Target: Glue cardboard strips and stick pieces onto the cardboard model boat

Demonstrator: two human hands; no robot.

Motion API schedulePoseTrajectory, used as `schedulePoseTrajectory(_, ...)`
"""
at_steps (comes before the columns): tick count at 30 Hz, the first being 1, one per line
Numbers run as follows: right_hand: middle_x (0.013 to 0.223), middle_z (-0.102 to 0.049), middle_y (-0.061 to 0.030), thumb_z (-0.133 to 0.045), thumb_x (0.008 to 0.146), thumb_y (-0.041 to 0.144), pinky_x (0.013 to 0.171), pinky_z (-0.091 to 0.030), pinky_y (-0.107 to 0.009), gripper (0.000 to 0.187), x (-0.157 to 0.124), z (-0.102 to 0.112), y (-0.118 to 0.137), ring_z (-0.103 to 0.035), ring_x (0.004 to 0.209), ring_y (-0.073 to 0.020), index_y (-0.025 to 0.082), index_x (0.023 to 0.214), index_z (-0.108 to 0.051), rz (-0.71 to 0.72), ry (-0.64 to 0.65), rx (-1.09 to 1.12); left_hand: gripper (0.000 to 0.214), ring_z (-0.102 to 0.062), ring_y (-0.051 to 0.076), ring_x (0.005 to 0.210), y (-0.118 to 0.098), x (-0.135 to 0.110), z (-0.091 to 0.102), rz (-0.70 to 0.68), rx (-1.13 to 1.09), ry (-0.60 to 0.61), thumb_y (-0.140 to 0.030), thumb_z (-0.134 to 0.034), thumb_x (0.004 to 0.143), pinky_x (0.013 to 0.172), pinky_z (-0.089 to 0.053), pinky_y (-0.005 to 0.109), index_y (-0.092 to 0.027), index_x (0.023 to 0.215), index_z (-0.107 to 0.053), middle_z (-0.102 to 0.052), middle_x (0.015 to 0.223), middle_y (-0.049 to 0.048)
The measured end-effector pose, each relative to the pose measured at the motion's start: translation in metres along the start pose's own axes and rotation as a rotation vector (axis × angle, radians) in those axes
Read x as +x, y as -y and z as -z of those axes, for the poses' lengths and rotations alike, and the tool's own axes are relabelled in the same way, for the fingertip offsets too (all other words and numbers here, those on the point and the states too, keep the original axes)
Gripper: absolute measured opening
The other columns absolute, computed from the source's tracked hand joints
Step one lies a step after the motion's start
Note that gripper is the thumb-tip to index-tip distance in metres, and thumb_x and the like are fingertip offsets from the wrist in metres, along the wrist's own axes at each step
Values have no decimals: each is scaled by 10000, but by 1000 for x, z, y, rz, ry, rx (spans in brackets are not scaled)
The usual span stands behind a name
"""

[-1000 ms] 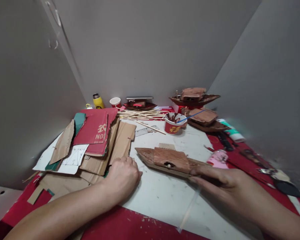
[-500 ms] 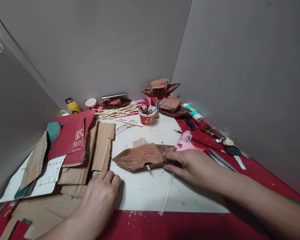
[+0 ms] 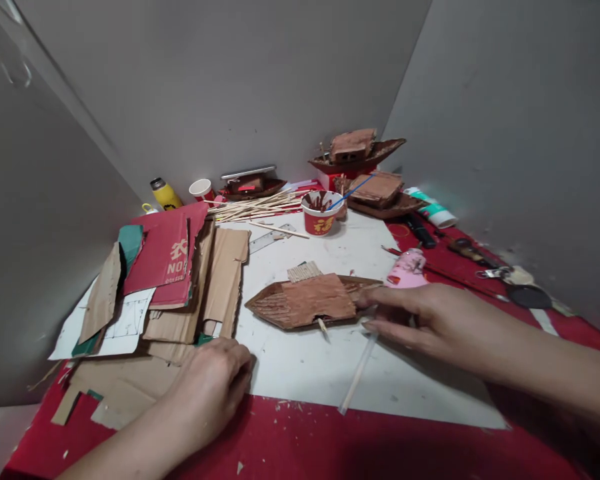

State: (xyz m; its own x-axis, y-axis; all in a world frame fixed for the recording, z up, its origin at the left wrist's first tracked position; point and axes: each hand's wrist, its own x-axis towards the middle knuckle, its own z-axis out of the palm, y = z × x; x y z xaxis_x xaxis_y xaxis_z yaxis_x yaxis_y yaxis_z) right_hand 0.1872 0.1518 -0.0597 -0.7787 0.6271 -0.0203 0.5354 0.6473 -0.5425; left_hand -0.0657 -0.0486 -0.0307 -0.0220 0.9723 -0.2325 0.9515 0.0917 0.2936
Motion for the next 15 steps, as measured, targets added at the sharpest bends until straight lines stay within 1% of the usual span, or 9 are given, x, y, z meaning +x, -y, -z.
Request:
schedulePoseTrajectory(2, 715, -703, -52, -552, 800, 446, 547, -427, -298, 330, -1, 4, 1, -610, 589, -214, 257, 1008, -724, -18, 14, 43, 89, -616, 208, 764, 0, -1, 0, 22, 46, -21, -134, -511, 846, 647, -458, 314, -206, 829, -560, -641, 883, 44)
schedulePoseTrajectory(3, 725, -705, -54, -535, 809, 454, 557, -434, -297, 348, -1, 6, 2, -613, 597, -209, 243, 1014, -722, -18, 14, 65, 95, -625, 218, 768, 0, -2, 0, 27, 79, -28, -139, -515, 840, 638, -464, 323, -208, 885, -563, -638, 938, 53)
schedulePoseTrajectory(5, 750, -713, -61, -508, 833, 464, 583, -449, -292, 364, -2, 10, 5, -621, 616, -196, 214, 995, -718, 2, 8, 105, 181, -639, 227, 758, -1, -4, 0, 21, 147, -18, -122, -507, 827, 627, -473, 335, -213, 973, -561, -628, 1008, 65)
schedulePoseTrajectory(8, 752, -719, -62, -499, 855, 471, 587, -454, -281, 373, -4, 12, 9, -620, 605, -177, 192, 983, -711, 48, -32, 126, 273, -638, 199, 689, -1, -5, 0, 6, 199, 25, -56, -474, 803, 612, -478, 315, -215, 1005, -565, -633, 983, 64)
schedulePoseTrajectory(10, 768, -728, -65, -506, 854, 468, 585, -461, -283, 370, -5, 12, 11, -631, 611, -179, 192, 984, -715, 64, -54, 126, 316, -636, 182, 674, -1, -7, 2, 2, 195, 25, -36, -465, 798, 613, -482, 298, -216, 1039, -560, -633, 981, 66)
schedulePoseTrajectory(13, 826, -747, -80, -514, 858, 452, 624, -492, -292, 347, -6, 12, 12, -670, 675, -199, 190, 950, -723, 98, -84, 139, 351, -651, 190, 738, -1, -13, 8, -2, 171, -3, -44, -460, 814, 645, -498, 297, -224, 1106, -535, -623, 1047, 78)
schedulePoseTrajectory(15, 826, -754, -82, -505, 876, 466, 607, -503, -282, 354, -7, 13, 13, -680, 669, -195, 191, 918, -724, 131, -140, 146, 349, -655, 202, 782, -2, -17, 12, 2, 171, 15, -47, -461, 818, 674, -508, 308, -230, 1107, -528, -619, 1060, 78)
